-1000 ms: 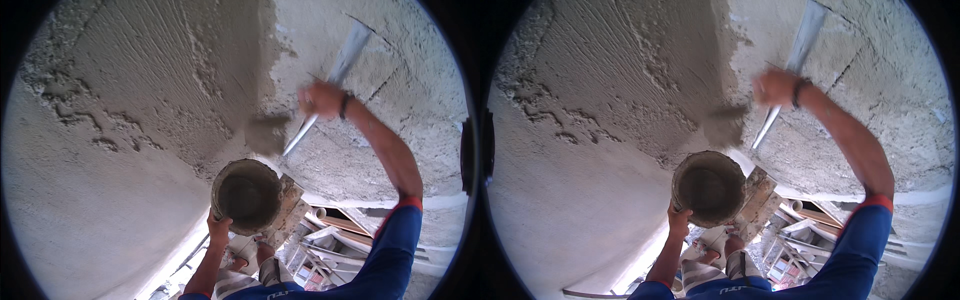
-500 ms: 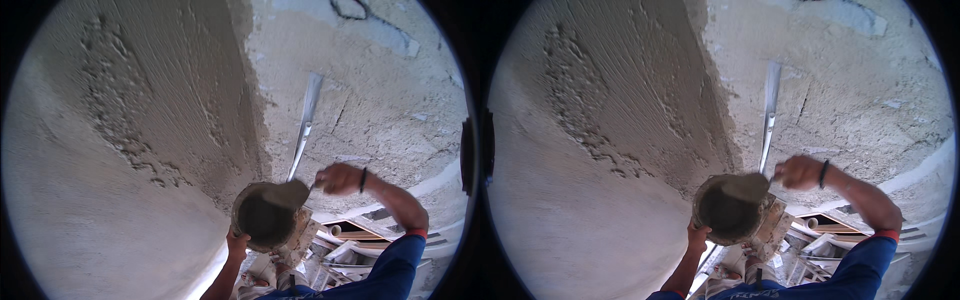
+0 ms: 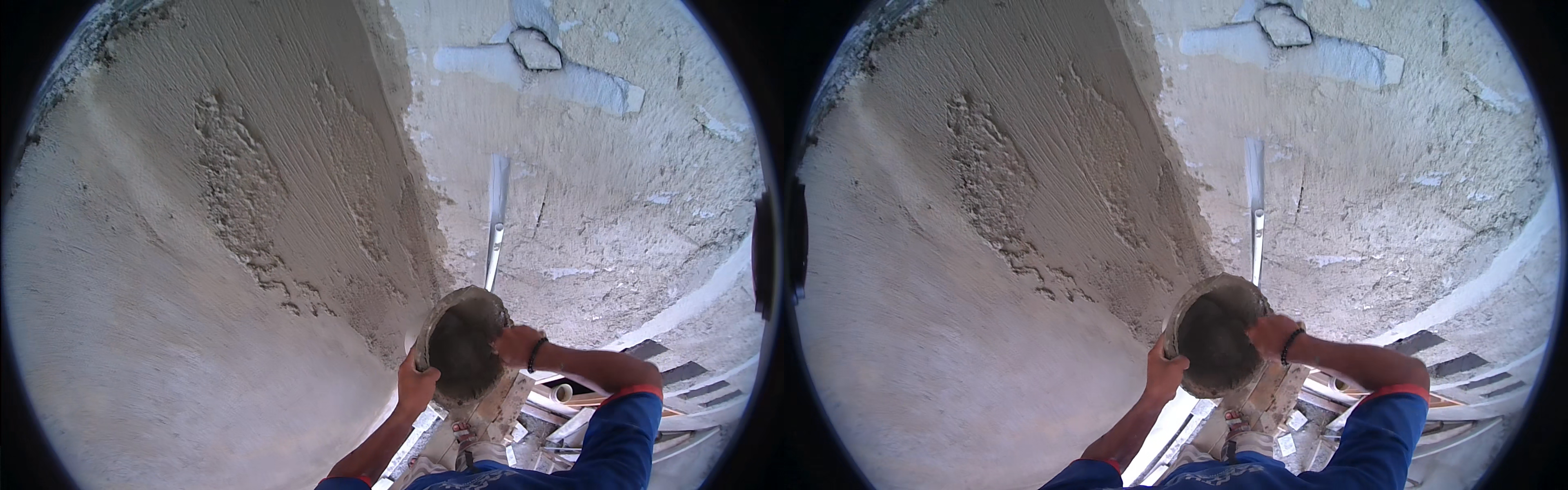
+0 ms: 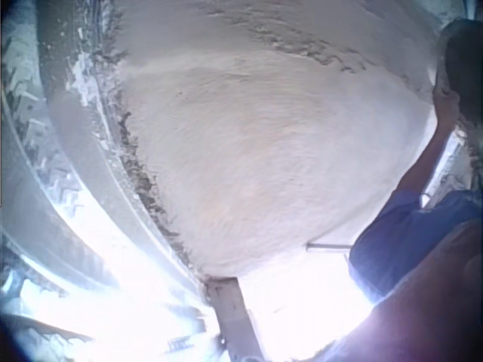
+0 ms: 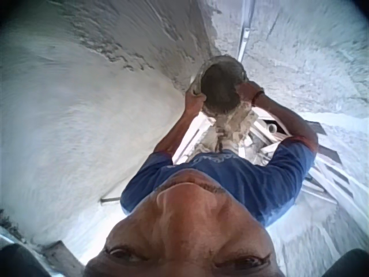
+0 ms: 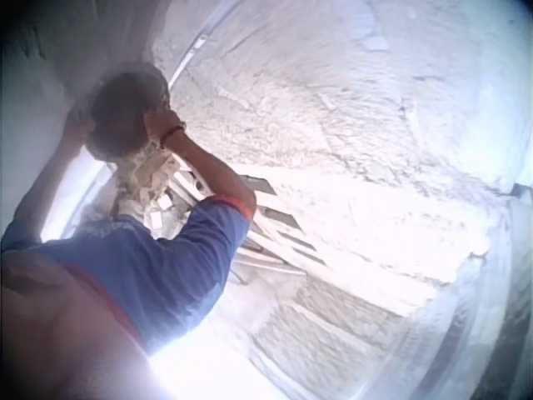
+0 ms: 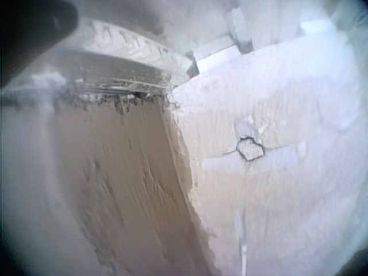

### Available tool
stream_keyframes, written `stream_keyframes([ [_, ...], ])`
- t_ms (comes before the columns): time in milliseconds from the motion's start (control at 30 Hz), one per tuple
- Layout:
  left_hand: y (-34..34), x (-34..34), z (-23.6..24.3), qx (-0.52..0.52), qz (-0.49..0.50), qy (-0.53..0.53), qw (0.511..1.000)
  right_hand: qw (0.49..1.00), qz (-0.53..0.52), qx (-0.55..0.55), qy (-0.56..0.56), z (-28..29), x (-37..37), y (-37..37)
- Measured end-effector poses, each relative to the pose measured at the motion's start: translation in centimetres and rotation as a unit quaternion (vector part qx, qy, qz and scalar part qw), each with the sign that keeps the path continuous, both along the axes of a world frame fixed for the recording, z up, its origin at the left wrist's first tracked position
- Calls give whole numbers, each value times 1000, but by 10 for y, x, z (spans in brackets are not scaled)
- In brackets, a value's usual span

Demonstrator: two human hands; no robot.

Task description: The person applies wet plaster to a concrete wall using a trowel, taking the material from a bucket held by hand and spreading it over the rough surface while standing on a wooden scaffold.

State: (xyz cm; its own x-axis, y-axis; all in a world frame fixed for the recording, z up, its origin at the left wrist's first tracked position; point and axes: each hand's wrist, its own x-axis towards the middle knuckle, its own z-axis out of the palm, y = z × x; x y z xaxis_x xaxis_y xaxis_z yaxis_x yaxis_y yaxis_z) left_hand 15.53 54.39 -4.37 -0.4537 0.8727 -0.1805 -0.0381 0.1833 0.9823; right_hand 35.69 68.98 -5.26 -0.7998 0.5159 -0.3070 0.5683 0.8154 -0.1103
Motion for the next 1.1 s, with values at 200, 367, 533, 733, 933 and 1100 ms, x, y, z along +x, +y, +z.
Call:
stream_keyframes([
  [200, 1, -11, 15, -17, 11, -30, 999, 985, -19, -114, 132, 3, 2, -12],
  [367, -3, -31, 24, 33, 62, -125, 990, 981, -47, -64, 175, 78, 5, 8],
  [533, -15, -41, 57, 61, 94, -118, 987, 992, -13, -30, 123, 157, -4, 21],
  [733, -34, -57, 102, 136, 109, -204, 963, 979, 58, -66, 182, 224, -15, 40],
  [933, -57, -74, 158, 152, 123, -210, 958, 933, 218, 51, 283, 284, -37, 51],
  [1100, -67, -76, 210, 175, 128, -201, 955, 882, 260, 183, 349, 338, -47, 61],
])
